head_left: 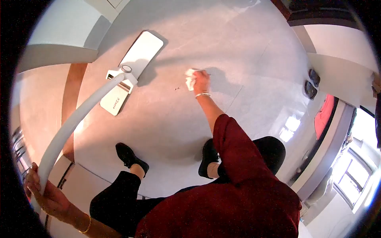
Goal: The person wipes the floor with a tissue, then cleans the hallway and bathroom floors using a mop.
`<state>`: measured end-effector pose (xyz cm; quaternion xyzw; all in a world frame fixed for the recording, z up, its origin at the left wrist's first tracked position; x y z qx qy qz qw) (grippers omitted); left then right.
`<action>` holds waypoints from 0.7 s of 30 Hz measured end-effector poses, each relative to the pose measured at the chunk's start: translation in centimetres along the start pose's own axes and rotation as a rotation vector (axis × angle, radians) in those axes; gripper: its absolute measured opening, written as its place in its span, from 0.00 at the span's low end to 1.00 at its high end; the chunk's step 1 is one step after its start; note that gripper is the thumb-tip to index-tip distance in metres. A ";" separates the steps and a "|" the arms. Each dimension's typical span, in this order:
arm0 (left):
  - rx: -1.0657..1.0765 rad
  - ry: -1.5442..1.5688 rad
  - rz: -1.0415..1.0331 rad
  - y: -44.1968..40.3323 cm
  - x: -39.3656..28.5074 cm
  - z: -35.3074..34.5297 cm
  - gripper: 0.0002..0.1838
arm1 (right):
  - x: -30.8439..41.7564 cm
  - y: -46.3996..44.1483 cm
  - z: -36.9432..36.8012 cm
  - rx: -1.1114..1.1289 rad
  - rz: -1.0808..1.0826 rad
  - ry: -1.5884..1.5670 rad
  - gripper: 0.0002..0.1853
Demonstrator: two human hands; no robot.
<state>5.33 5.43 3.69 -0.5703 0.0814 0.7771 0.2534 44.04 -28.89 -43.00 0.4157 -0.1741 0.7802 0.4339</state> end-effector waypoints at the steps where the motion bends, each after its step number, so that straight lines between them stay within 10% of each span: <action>1: 0.028 0.039 -0.013 -0.1 0.1 0.2 0.12 | 3.8 -0.2 0.3 -0.052 0.110 0.209 0.03; 7: 0.077 -0.248 -0.004 0.2 0.2 0.8 0.15 | -5.8 1.0 13.7 -0.454 -0.029 0.277 0.07; 11: -0.010 -0.007 0.043 0.5 0.9 1.5 0.16 | -15.3 5.9 20.5 -0.451 -0.725 0.343 0.08; 14: -0.001 -0.114 0.027 0.2 0.5 2.0 0.15 | -27.5 4.2 18.0 -0.475 -0.630 0.114 0.07; 16: -0.012 -0.121 0.014 0.3 0.4 1.7 0.15 | -19.6 3.9 15.3 -0.729 -0.603 -0.811 0.07; 18: 0.030 -0.295 -0.004 0.3 -0.2 1.1 0.14 | -8.3 -0.4 15.3 -0.346 -0.485 0.472 0.11; 21: 0.133 -0.421 -0.074 0.3 -0.6 1.1 0.14 | -3.5 -4.0 10.9 -0.352 -0.099 0.581 0.11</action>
Point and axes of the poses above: each hand's wrist, its own y-axis away from the middle knuckle, its own z-axis out of the back of the hand, x = y × z, the point moved 10 cm from there along -y, towards the middle knuckle, and after that the axes turned 12 degrees about x, right-handed, at the moved point
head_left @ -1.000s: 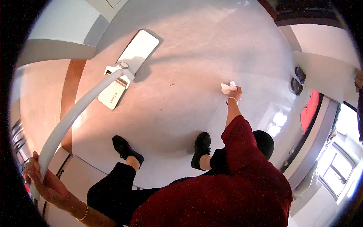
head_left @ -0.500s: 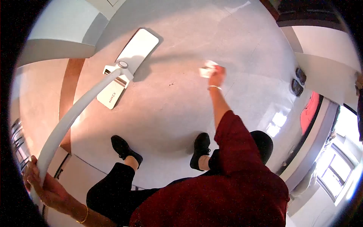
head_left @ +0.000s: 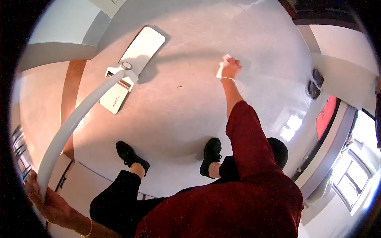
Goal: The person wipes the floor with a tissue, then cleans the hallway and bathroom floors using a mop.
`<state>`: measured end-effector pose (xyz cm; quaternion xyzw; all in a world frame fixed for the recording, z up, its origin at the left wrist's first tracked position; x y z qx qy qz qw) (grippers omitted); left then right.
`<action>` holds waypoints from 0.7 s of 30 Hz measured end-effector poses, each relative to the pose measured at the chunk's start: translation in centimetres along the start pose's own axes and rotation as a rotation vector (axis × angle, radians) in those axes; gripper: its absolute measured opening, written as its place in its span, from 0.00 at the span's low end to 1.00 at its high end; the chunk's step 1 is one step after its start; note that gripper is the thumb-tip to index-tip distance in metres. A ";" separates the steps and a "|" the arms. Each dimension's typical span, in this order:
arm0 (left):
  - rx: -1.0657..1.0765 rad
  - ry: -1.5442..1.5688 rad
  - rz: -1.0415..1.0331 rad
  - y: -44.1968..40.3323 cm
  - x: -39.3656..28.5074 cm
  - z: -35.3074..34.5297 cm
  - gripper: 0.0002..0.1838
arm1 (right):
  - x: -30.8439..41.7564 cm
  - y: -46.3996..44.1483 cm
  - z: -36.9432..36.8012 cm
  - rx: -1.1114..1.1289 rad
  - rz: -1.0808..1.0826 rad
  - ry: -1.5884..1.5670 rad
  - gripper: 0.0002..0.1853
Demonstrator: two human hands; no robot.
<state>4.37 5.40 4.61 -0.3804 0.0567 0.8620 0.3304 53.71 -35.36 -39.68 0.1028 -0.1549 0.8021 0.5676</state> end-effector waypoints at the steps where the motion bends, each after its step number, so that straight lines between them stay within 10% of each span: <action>1: 0.036 -0.020 -0.035 0.0 -0.1 -0.1 0.14 | 2.8 -0.1 0.1 0.078 0.028 0.036 0.11; 8: 0.008 -0.020 -0.023 -0.1 1.1 0.9 0.14 | 11.0 4.8 -2.3 0.246 0.346 0.234 0.20; 15: -0.018 0.060 0.033 0.1 1.5 0.6 0.15 | 9.1 5.4 -2.7 0.437 0.457 0.159 0.08; 18: -0.015 0.103 0.057 -0.1 0.9 0.0 0.14 | 7.1 2.9 -3.1 0.414 0.313 -0.085 0.10; 21: -0.057 0.242 0.096 -0.4 1.0 -0.2 0.14 | 0.2 1.9 -3.9 0.428 -0.358 -0.851 0.10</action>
Point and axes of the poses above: each hand's wrist, its own y-axis away from the middle knuckle, its own z-axis out of the back of the hand, x = y × z, the point moved 10 cm from there along -y, towards the middle knuckle, and after that the axes turned 12 degrees about x, right-handed, at the moved point
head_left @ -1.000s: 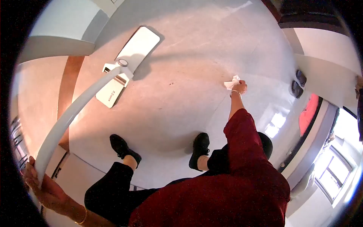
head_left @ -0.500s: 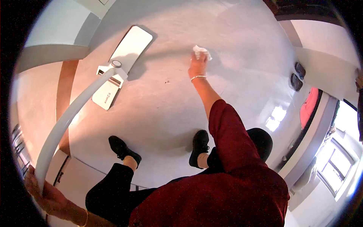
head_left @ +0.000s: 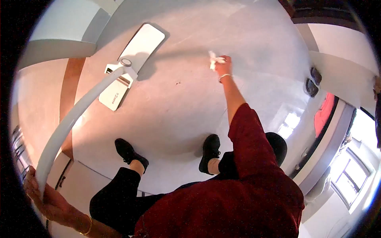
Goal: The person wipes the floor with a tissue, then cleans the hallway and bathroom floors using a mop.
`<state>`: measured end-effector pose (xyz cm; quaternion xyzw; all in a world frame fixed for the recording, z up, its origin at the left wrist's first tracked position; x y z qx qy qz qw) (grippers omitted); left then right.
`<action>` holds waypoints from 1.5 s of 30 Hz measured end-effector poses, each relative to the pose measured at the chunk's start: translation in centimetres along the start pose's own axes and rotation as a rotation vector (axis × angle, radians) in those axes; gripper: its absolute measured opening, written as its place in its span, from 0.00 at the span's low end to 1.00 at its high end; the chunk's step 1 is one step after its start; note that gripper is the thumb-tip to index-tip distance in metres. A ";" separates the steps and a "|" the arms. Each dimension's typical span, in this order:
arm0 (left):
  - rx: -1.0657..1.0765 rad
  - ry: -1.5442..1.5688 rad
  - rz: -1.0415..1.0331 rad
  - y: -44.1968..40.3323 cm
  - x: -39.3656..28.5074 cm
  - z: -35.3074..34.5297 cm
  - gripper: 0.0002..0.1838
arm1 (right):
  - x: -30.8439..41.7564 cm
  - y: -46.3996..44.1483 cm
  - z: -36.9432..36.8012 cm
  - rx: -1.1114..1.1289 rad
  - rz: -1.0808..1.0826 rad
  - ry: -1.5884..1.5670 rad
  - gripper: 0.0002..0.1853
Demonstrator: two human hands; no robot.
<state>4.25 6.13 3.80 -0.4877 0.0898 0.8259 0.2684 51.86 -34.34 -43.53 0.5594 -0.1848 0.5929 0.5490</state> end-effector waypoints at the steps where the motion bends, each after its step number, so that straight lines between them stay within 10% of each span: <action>1: -0.023 0.052 0.010 0.0 0.2 0.1 0.14 | -1.8 -0.3 0.4 0.049 -0.138 -0.361 0.10; 5: -0.085 0.034 0.025 0.2 0.7 0.6 0.12 | -5.3 0.4 2.5 0.254 -0.385 -0.828 0.12; 13: 0.106 -0.555 -0.195 0.4 -2.1 -1.0 0.12 | -2.9 -1.7 10.0 -0.278 -0.225 0.817 0.13; 16: -0.042 -0.093 -0.053 0.3 -1.2 0.0 0.13 | -0.4 -0.4 7.8 -0.350 -0.044 0.810 0.12; 24: 0.067 -0.227 -0.171 -0.6 0.1 2.9 0.12 | 0.7 0.9 5.6 -0.209 0.345 0.809 0.11; 27: 0.026 -0.108 -0.145 -1.0 0.4 3.2 0.12 | -4.6 -0.9 9.8 -0.172 -0.107 0.265 0.11; 29: -0.016 0.070 -0.114 -1.3 0.5 3.3 0.13 | -5.7 -0.3 14.1 -0.350 0.027 -0.159 0.08; 33: -0.138 0.215 -0.045 -1.8 0.7 2.9 0.14 | -10.3 4.7 21.8 -0.457 -0.632 0.362 0.08; 37: -0.088 0.056 -0.075 -2.2 -0.1 2.6 0.16 | -9.1 6.9 19.1 -0.557 -0.569 0.688 0.08; 41: -0.068 -0.042 -0.085 -2.0 -0.8 2.4 0.17 | -0.7 4.7 3.5 -0.504 0.314 0.719 0.04; 45: -0.027 -0.167 -0.094 -1.6 -1.5 1.8 0.19 | 1.1 2.4 -5.1 -0.259 0.367 0.572 0.04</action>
Point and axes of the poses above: each hand's wrist, its own y-axis away from the middle knuckle, its own z-axis out of the back of the hand, x = y × z, the point moved 10 cm from there along -y, towards the middle knuckle, and after that the axes turned 12 degrees about x, right-handed, at the moved point
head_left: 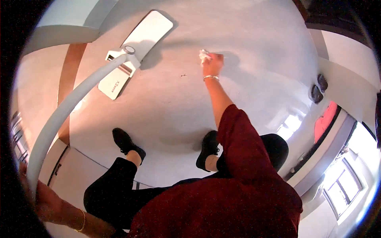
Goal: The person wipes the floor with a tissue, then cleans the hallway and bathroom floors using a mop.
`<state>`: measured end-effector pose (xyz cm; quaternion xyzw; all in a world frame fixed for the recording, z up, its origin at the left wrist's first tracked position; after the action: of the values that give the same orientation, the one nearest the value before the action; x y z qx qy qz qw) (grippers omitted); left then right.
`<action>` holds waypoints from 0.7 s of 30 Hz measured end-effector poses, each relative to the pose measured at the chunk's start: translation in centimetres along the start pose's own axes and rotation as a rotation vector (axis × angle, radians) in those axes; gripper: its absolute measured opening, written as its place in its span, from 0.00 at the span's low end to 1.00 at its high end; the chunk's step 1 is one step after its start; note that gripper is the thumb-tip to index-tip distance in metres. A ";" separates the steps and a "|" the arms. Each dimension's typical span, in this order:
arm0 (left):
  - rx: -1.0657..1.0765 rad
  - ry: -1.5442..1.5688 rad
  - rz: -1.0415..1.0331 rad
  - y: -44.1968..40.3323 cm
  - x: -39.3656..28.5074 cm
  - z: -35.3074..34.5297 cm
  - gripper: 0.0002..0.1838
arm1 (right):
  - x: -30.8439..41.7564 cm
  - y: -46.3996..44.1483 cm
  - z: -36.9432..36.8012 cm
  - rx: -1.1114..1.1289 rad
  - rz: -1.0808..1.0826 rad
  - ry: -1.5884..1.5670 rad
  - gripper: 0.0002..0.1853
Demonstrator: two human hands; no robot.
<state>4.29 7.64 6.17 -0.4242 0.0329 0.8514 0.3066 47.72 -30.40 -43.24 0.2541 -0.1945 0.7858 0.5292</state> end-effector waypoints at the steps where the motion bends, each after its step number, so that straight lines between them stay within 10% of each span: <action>1: 0.019 -0.046 -0.005 0.1 -0.3 -0.2 0.19 | 0.1 -0.3 -0.7 0.032 -0.035 -0.008 0.04; 3: 0.023 -0.082 0.010 0.6 -0.7 -1.3 0.20 | -4.7 -1.9 0.9 -0.062 -0.260 -0.548 0.05; 5: -0.096 0.013 0.135 1.5 0.2 -2.5 0.30 | -9.5 -5.9 4.1 -0.059 -0.098 -0.001 0.03; 8: -0.204 0.246 0.108 2.3 0.3 -2.6 0.39 | -16.7 -6.1 7.5 -0.174 -0.731 -0.306 0.02; 9: -0.143 0.255 0.070 2.3 0.4 -2.5 0.39 | -15.7 -8.6 6.6 0.011 -0.533 0.075 0.03; 12: -0.046 0.225 0.019 2.5 0.8 -2.2 0.39 | -12.5 -8.1 0.7 -0.108 -0.283 -0.265 0.04; 14: -0.080 0.178 0.046 2.8 0.4 -3.0 0.40 | 2.3 -5.2 -0.5 -0.032 0.173 0.276 0.08; 18: -0.009 0.320 -0.057 1.9 0.4 -4.2 0.39 | 7.3 -1.4 -6.5 0.359 0.093 -0.243 0.06; 21: 0.165 0.380 -0.152 0.6 -0.6 -6.8 0.33 | 9.7 -3.1 -3.7 0.210 0.301 0.087 0.05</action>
<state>8.95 4.72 2.14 -0.5518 0.1279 0.7249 0.3920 46.91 -20.03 -40.25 0.2420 -0.1241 0.8823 0.3841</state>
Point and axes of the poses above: each hand's wrist, its own y-axis away from the middle knuckle, its own z-axis out of the back of the hand, x = y × z, the point moved 10 cm from there along -y, towards the middle knuckle, and after that the axes turned 12 degrees about x, right-handed, at the moved point
